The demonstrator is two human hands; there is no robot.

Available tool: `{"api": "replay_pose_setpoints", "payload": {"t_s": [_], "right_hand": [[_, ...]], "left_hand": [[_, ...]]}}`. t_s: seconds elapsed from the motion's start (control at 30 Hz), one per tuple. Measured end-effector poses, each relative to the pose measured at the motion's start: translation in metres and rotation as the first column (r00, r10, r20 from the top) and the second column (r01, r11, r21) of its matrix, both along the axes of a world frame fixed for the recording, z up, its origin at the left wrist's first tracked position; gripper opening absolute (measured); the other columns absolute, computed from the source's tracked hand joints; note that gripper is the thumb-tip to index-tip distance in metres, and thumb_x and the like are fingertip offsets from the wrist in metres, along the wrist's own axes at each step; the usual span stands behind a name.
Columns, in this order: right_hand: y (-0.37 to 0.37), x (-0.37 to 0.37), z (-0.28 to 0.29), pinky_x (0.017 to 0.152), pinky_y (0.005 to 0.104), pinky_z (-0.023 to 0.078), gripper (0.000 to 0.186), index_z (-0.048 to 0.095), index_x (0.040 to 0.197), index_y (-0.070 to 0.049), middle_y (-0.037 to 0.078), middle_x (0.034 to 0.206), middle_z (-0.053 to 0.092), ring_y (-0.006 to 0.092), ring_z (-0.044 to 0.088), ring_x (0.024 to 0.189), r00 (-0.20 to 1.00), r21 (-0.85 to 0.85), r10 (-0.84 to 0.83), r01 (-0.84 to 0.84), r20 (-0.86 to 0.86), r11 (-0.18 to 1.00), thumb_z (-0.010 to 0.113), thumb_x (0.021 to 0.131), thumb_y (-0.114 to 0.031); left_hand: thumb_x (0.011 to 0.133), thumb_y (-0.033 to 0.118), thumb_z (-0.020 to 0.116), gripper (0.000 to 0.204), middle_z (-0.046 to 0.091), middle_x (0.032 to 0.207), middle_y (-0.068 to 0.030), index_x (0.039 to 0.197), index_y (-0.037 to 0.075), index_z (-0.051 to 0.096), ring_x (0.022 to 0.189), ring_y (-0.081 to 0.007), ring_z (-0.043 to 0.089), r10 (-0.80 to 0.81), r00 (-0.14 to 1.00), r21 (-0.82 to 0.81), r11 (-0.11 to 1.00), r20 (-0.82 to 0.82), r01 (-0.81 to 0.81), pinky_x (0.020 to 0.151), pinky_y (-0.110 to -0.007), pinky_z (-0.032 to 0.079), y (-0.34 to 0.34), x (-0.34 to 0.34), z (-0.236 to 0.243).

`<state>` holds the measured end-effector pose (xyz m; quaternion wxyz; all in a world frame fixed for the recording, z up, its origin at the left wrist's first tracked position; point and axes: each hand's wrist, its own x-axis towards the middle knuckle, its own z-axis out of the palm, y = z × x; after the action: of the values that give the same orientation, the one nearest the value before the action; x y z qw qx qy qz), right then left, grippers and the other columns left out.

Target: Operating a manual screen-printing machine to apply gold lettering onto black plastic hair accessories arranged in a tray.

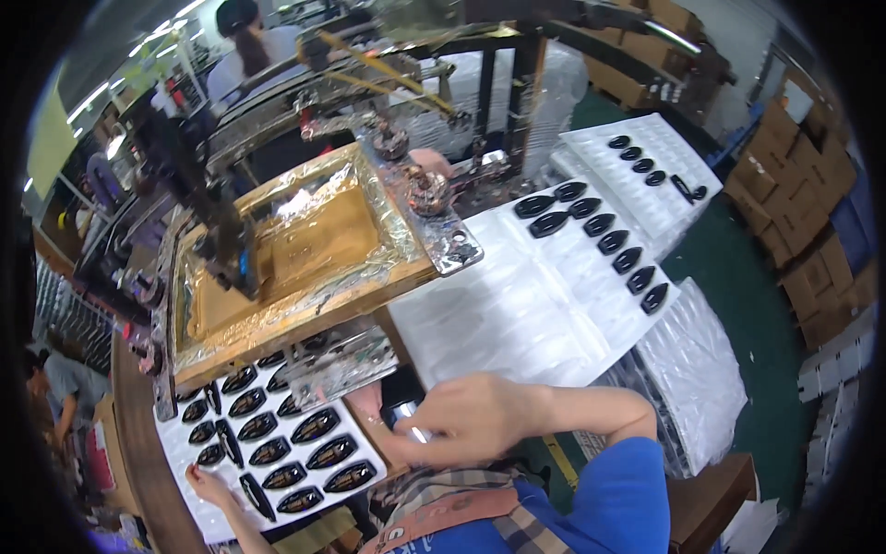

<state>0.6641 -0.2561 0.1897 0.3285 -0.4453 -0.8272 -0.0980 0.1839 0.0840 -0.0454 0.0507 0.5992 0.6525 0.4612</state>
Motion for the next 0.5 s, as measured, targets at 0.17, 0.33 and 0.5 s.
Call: {"api": "replay_pose_setpoints", "payload": {"t_s": [0.17, 0.33, 0.5], "right_hand": [[-0.031, 0.052, -0.056, 0.074, 0.0352, 0.047, 0.043, 0.050, 0.112, -0.007, 0.013, 0.104, 0.056, 0.0278, 0.056, 0.092, 0.747, -0.251, -0.661, 0.628, -0.071, 0.737, 0.063, 0.073, -0.020], [-0.141, 0.162, -0.110, 0.090, 0.0441, 0.034, 0.063, 0.039, 0.121, -0.001, 0.028, 0.121, 0.038, 0.0394, 0.040, 0.111, -0.015, -0.216, -0.977, 0.974, 0.214, -0.062, 0.060, 0.074, -0.037], [-0.239, 0.205, -0.134, 0.086, 0.0418, 0.038, 0.068, 0.050, 0.106, 0.003, 0.023, 0.112, 0.048, 0.0379, 0.047, 0.098, -0.236, -0.294, -0.898, 0.888, 0.372, -0.354, 0.063, 0.064, -0.049]], "left_hand": [[0.088, 0.014, 0.040, 0.023, 0.059, 0.095, -0.0135, 0.102, 0.001, 0.053, 0.086, -0.0260, 0.054, -0.002, 0.999, -0.004, 1.000, -0.050, 0.002, 0.077, -0.032, 0.042, 0.002, -0.015, -0.001], [0.088, 0.015, 0.042, 0.025, 0.057, 0.099, -0.0140, 0.106, 0.000, 0.050, 0.090, -0.0248, 0.054, -0.040, 0.998, -0.004, 0.999, -0.047, 0.040, 0.080, -0.030, 0.041, 0.013, -0.018, -0.014], [0.088, 0.013, 0.040, 0.026, 0.054, 0.104, -0.0172, 0.110, -0.001, 0.047, 0.095, -0.0254, 0.053, -0.113, 0.986, 0.057, 0.993, 0.124, 0.107, 0.083, -0.032, 0.041, 0.021, -0.024, 0.000]]}}
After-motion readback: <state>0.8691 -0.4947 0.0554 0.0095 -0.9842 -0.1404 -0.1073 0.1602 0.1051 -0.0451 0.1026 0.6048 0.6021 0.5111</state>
